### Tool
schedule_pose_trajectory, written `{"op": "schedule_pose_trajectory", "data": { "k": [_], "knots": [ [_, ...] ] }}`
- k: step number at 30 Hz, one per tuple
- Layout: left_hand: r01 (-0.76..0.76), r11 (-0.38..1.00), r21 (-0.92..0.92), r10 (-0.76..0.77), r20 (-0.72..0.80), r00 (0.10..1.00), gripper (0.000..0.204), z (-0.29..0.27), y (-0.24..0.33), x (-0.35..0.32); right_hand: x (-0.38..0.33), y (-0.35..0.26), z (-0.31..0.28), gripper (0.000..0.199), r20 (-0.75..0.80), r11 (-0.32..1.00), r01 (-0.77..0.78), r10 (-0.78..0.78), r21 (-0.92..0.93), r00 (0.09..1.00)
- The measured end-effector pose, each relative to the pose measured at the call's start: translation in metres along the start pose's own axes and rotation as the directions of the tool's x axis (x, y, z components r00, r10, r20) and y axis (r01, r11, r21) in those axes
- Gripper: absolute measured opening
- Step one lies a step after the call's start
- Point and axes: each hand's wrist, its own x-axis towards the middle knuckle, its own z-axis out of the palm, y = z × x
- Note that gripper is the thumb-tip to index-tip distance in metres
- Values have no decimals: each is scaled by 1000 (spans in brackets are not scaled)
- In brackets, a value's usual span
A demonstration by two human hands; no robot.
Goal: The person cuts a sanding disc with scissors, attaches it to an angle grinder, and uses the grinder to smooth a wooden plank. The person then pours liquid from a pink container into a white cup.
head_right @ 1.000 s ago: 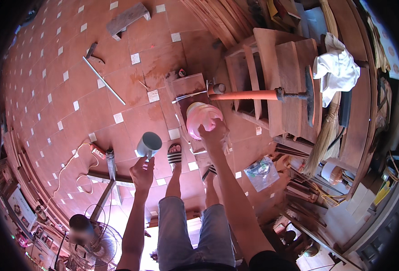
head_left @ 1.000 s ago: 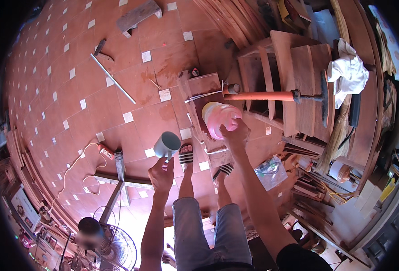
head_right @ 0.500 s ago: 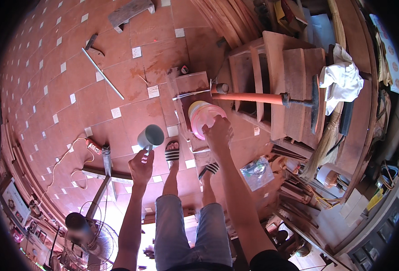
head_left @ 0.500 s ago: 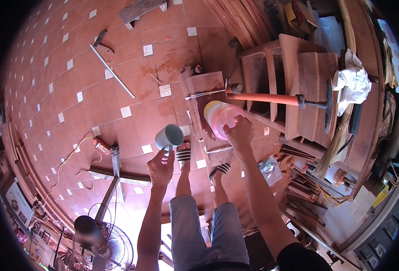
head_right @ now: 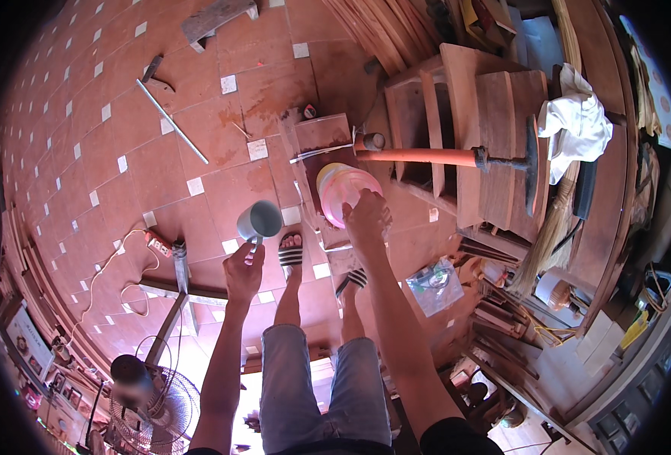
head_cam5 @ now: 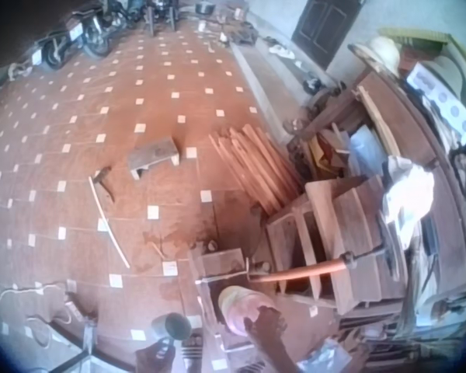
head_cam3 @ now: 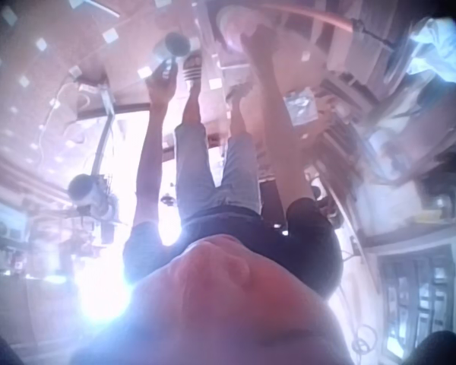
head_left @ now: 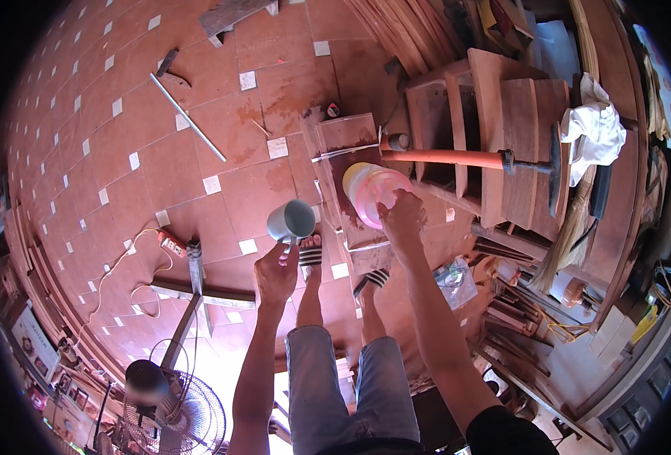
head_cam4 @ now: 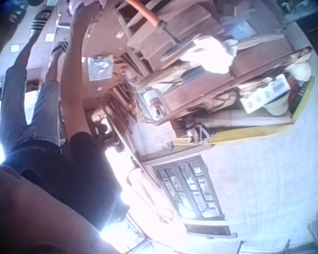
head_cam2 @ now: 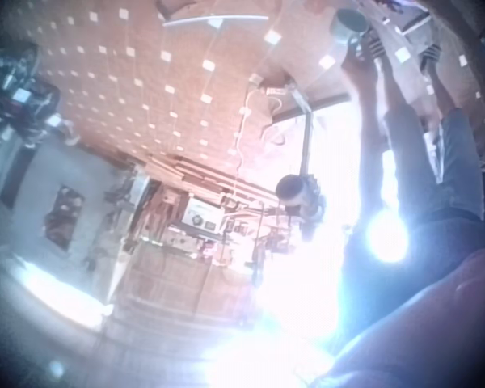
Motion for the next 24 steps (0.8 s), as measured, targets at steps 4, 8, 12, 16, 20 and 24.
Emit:
{"op": "schedule_pose_trajectory", "data": {
  "k": [4, 8, 12, 16, 20, 24],
  "knots": [
    [8, 1000, 29, -8, 17, 1000, 24, 8, -14, 4, -24, 11, -4, 56, -355, 977, -12, 89, 213, 931],
    [-12, 1000, -22, 13, 35, 999, 24, 17, -18, 17, -61, 92, 46, 51, -177, 840, -118, 246, 529, 953],
    [-38, 998, -47, 39, 21, 999, 25, 25, -23, 29, -67, 108, 65, 51, 103, 619, -139, 93, 773, 990],
    [51, 992, -115, -46, 44, 998, 26, 28, -26, 34, -58, 112, 87, 52, 108, 539, -102, 22, 836, 994],
    [77, 987, -144, -66, 77, 995, 25, 30, -23, 36, -51, 119, 127, 58, 35, 397, -44, 30, 917, 999],
    [142, 970, -196, -127, 88, 988, 27, 32, -28, 32, -42, 126, 132, 59, 161, 342, -164, 40, 925, 986]
  ]
}}
